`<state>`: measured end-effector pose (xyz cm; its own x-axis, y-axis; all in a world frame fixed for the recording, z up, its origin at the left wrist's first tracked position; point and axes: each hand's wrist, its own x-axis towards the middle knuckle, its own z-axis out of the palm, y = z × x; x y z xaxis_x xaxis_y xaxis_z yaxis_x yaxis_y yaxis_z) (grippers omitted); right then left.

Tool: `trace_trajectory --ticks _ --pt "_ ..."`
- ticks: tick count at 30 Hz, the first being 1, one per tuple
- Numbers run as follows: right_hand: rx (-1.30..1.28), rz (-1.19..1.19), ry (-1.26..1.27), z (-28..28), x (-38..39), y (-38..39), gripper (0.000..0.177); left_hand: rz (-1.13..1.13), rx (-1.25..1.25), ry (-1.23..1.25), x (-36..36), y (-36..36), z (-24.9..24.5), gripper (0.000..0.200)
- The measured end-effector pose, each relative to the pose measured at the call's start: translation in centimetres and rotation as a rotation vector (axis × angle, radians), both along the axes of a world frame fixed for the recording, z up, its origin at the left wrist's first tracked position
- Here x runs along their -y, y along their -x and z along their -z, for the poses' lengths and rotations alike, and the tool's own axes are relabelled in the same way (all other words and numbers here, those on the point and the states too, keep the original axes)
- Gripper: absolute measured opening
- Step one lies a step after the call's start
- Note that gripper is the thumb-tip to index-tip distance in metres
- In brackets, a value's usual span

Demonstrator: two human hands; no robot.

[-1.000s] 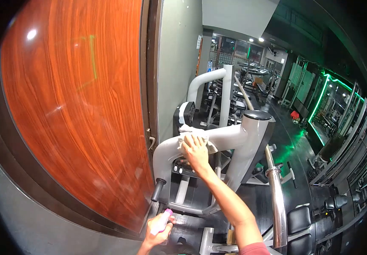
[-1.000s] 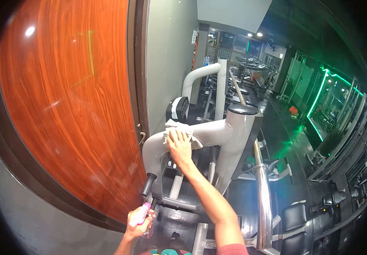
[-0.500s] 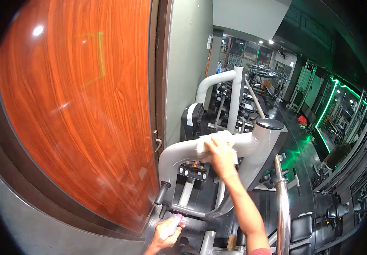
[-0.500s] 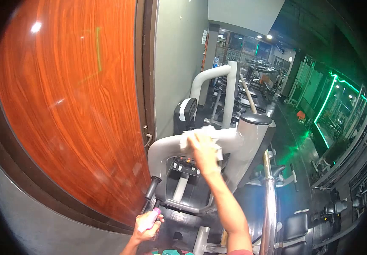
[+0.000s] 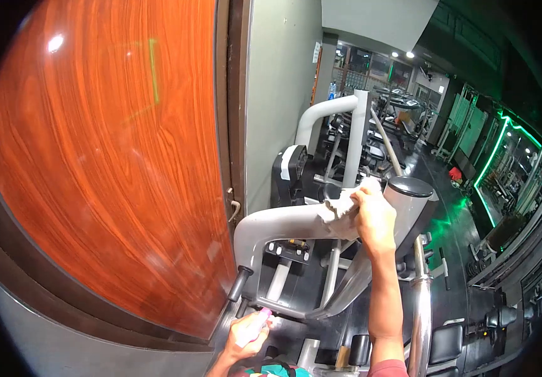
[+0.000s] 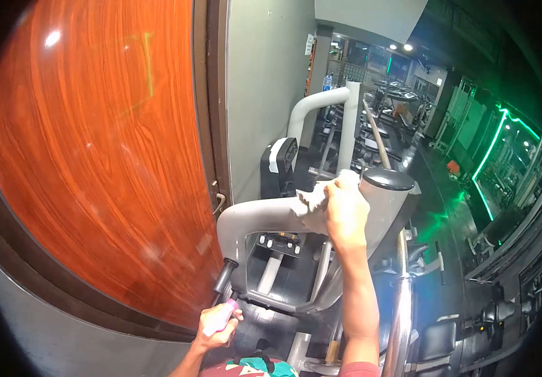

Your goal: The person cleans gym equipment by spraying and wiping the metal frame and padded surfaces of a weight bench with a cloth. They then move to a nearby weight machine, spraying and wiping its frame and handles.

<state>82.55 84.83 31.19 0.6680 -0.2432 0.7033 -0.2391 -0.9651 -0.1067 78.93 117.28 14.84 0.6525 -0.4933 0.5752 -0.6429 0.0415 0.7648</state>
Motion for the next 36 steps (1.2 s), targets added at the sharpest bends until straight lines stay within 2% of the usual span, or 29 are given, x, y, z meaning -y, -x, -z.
trace_trajectory --ticks 3,6,8,11,14,16,18,21,27,29,30,31,32,33,34,35,36 --pt "-0.077 -0.056 0.112 0.5 0.1 -0.8 0.02 0.019 0.046 -0.002 0.8 -0.6 -0.5 0.029" --pt "-0.113 -0.1 0.128 1.3 -0.2 -1.6 0.023 0.031 -0.029 -0.011 1.2 -0.9 -0.6 0.024" --pt "-0.048 -0.177 0.16 2.2 -0.7 -2.8 0.028 0.013 -0.013 0.003 1.6 -1.4 0.1 0.023" --pt "-0.239 -0.262 0.137 2.5 -2.5 -5.2 0.029 -0.001 -0.042 0.018 1.9 -1.6 0.4 0.02" --pt "-0.311 -0.318 0.133 5.7 -5.3 -9.4 0.027 -0.023 -0.11 0.034 1.6 -1.6 0.9 0.02" --pt "-0.232 -0.319 0.23 8.4 -7.6 -12.4 0.025 -0.046 -0.123 0.059 1.3 -1.4 1.5 0.02" --pt "-0.27 -0.284 0.27 10.0 -9.6 -14.2 0.019 -0.054 -0.261 -0.048 0.5 -1.3 2.1 0.016" --pt "-0.376 -0.259 0.322 11.6 -12.3 -17.2 0.015 -0.099 -0.247 -0.014 -0.1 -1.9 1.2 0.015" --pt "-0.443 -0.436 0.334 20.4 -17.3 -23.3 0.011 -0.143 -0.355 0.04 -2.2 -2.7 1.4 0.018" --pt "-0.741 -0.366 0.527 22.6 -19.4 -24.1 0.02 -0.147 -0.378 0.042 -2.9 -2.9 1.6 0.018" --pt "-0.738 -0.368 0.524 24.2 -20.2 -24.5 0.02 -0.142 -0.402 0.043 -3.3 -3.0 1.8 0.018" --pt "-0.875 -0.33 0.613 25.3 -20.9 -25.0 0.026 -0.142 -0.394 0.042 -3.7 -3.2 2.0 0.018" --pt "-1.008 -0.287 0.703 26.4 -21.5 -25.4 0.031 -0.138 -0.276 0.045 -4.0 -3.6 2.4 0.021" --pt "-1.048 -0.23 0.807 26.9 -22.2 -25.2 0.034 -0.134 -0.158 0.047 -4.2 -4.0 2.6 0.023" --pt "-1.058 -0.289 0.829 27.4 -22.7 -25.6 0.034 -0.135 -0.147 0.045 -4.5 -4.2 2.7 0.023" --pt "-1.068 -0.248 0.816 28.2 -22.9 -25.5 0.033 -0.138 -0.227 0.053 -4.7 -4.0 2.7 0.024" --pt "-1.082 -0.207 0.802 26.2 -23.3 -24.3 0.033 -0.14 -0.309 0.06 -4.9 -3.9 2.8 0.024"
